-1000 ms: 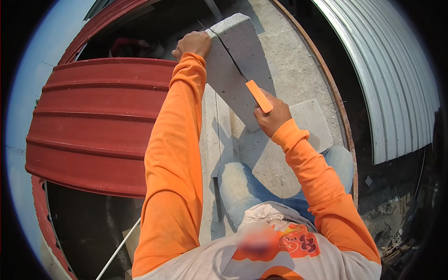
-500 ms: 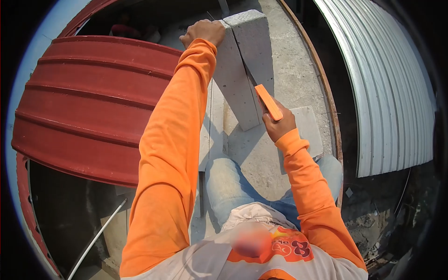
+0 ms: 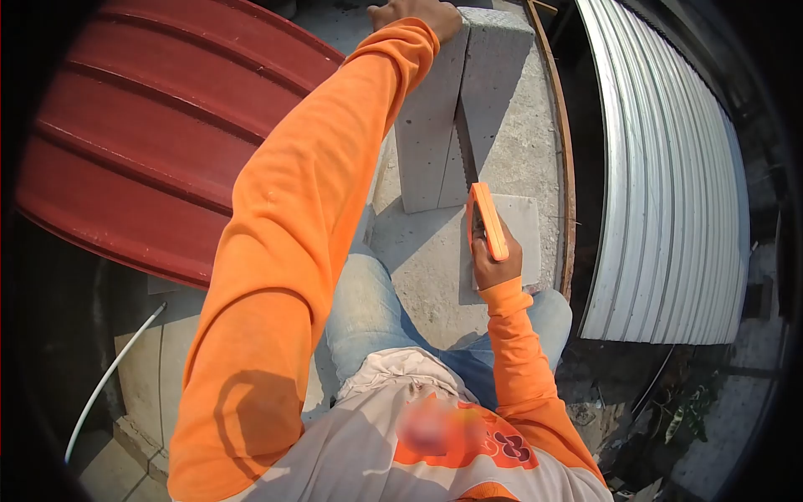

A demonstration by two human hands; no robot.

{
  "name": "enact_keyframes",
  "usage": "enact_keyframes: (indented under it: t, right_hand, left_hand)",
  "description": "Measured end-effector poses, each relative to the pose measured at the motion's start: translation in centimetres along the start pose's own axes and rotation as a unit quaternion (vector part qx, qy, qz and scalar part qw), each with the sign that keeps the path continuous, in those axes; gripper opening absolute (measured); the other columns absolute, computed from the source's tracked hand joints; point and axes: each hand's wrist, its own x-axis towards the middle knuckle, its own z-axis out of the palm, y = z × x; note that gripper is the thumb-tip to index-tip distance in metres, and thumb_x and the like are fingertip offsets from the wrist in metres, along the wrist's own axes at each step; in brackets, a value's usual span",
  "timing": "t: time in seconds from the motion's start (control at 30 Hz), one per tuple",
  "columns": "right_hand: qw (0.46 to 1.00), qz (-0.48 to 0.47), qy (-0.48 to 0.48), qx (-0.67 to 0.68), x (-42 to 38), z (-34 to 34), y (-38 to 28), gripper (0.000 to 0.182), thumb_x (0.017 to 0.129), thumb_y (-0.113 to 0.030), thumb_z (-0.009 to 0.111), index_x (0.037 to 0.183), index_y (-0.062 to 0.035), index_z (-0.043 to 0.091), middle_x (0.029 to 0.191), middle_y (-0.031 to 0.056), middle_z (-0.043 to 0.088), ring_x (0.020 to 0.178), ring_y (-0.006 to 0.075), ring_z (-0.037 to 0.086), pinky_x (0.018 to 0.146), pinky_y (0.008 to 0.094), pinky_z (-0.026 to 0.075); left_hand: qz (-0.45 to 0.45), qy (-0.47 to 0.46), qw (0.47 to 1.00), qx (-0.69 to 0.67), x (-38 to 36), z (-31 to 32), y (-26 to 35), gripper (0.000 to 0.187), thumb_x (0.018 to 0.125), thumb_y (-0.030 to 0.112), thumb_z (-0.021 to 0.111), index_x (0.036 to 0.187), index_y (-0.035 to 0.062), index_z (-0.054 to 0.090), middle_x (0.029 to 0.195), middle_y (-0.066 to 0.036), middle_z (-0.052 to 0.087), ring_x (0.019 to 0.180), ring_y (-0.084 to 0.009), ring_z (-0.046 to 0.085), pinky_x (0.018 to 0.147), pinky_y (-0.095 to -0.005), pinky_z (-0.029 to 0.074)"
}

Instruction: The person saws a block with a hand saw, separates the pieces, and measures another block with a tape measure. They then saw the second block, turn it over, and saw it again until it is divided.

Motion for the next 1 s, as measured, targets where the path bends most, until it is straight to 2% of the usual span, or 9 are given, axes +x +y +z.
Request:
enact_keyframes:
  t: [0.07, 0.13, 0.23, 0.4, 0.6, 0.7, 0.8, 0.9, 1.0]
  right_hand:
    - [0.998, -0.022, 0.018, -0.051, -7.5, -1.7, 0.2, 0.053, 0.076, 0.001, 0.052, 0.129, 0.0034, 0.052, 0.110, 0.0194, 0.066, 0.081, 0.0288, 0.066, 0.078, 0.0313, 0.052]
    - [0.998, 0.067, -0.004, -0.008, -13.0, -3.8, -1.6, 0.057, 0.074, 0.002, 0.050, 0.131, 0.0036, 0.050, 0.118, 0.0181, 0.064, 0.084, 0.0268, 0.067, 0.080, 0.0300, 0.052]
    - [0.998, -0.028, 0.036, -0.032, -9.1, -2.1, -0.5, 0.054, 0.075, 0.001, 0.052, 0.129, 0.0027, 0.052, 0.109, 0.0197, 0.066, 0.082, 0.0299, 0.067, 0.077, 0.0316, 0.052]
    - [0.999, -0.019, 0.012, -0.024, 4.1, 0.9, -2.1, 0.046, 0.077, -0.003, 0.055, 0.123, 0.0008, 0.055, 0.087, 0.0222, 0.064, 0.076, 0.0364, 0.063, 0.072, 0.0362, 0.051]
    - [0.994, -0.022, 0.030, -0.101, -14.1, -3.5, -1.9, 0.055, 0.075, 0.006, 0.048, 0.130, 0.0018, 0.052, 0.108, 0.0163, 0.067, 0.089, 0.0275, 0.068, 0.081, 0.0327, 0.052]
    - [1.000, 0.003, 0.016, -0.010, -9.2, -2.8, -1.9, 0.054, 0.075, 0.004, 0.049, 0.129, 0.0010, 0.053, 0.109, 0.0177, 0.066, 0.092, 0.0284, 0.067, 0.082, 0.0330, 0.052]
    - [0.999, 0.037, 0.015, 0.002, 5.1, 0.9, -1.2, 0.043, 0.079, -0.012, 0.055, 0.122, -0.0052, 0.058, 0.088, 0.0204, 0.066, 0.082, 0.0385, 0.063, 0.076, 0.0363, 0.052]
    - [0.999, 0.033, 0.008, -0.026, 7.5, 0.9, -2.4, 0.044, 0.078, -0.014, 0.056, 0.122, -0.0087, 0.059, 0.090, 0.0194, 0.067, 0.083, 0.0390, 0.063, 0.077, 0.0388, 0.052]
    - [0.998, 0.035, 0.046, -0.034, 6.5, -0.3, -1.3, 0.045, 0.078, -0.016, 0.058, 0.122, -0.0116, 0.059, 0.090, 0.0182, 0.067, 0.084, 0.0385, 0.063, 0.077, 0.0398, 0.052]
  left_hand:
    - [0.003, 0.005, 1.000, -0.004, 0.4, -0.3, 0.3, 0.045, 0.091, 0.033, 0.036, 0.110, 0.0091, 0.070, 0.116, -0.012, 0.066, 0.112, -0.0298, 0.059, 0.098, -0.0499, 0.037]
    - [0.002, 0.007, 1.000, -0.004, 0.2, -0.3, 0.3, 0.046, 0.091, 0.033, 0.036, 0.110, 0.0091, 0.070, 0.116, -0.012, 0.066, 0.112, -0.0298, 0.059, 0.098, -0.0500, 0.037]
    - [0.007, 0.009, 1.000, -0.005, -0.5, 0.0, 0.4, 0.046, 0.091, 0.033, 0.036, 0.110, 0.0091, 0.070, 0.116, -0.012, 0.066, 0.112, -0.0298, 0.059, 0.098, -0.0503, 0.037]
    - [0.006, 0.022, 1.000, -0.003, -1.6, -0.5, -0.2, 0.046, 0.091, 0.033, 0.035, 0.110, 0.0091, 0.070, 0.116, -0.012, 0.066, 0.113, -0.0298, 0.059, 0.098, -0.0508, 0.036]
    - [0.023, 0.015, 1.000, -0.003, -0.5, -0.4, 0.3, 0.046, 0.092, 0.034, 0.035, 0.110, 0.0091, 0.070, 0.116, -0.012, 0.066, 0.113, -0.0298, 0.058, 0.098, -0.0513, 0.036]
    - [0.032, 0.019, 0.999, 0.004, -1.5, -0.4, 0.5, 0.046, 0.092, 0.034, 0.035, 0.110, 0.0091, 0.070, 0.116, -0.012, 0.066, 0.113, -0.0298, 0.058, 0.098, -0.0516, 0.036]
    - [0.030, 0.056, 0.998, 0.000, -3.1, 0.2, 0.4, 0.049, 0.093, 0.035, 0.032, 0.115, 0.0084, 0.067, 0.121, -0.012, 0.063, 0.118, -0.0291, 0.054, 0.100, -0.0557, 0.033]
    - [0.018, 0.021, 1.000, 0.011, -3.1, -0.7, 0.1, 0.050, 0.091, 0.035, 0.034, 0.121, 0.0072, 0.063, 0.127, -0.014, 0.059, 0.121, -0.0321, 0.052, 0.105, -0.0565, 0.029]
    - [0.102, -0.034, 0.993, 0.050, -2.5, -1.5, 2.9, 0.074, 0.087, 0.063, 0.036, 0.130, 0.0064, 0.054, 0.127, -0.015, 0.058, 0.126, -0.0319, 0.048, 0.106, -0.0565, 0.029]
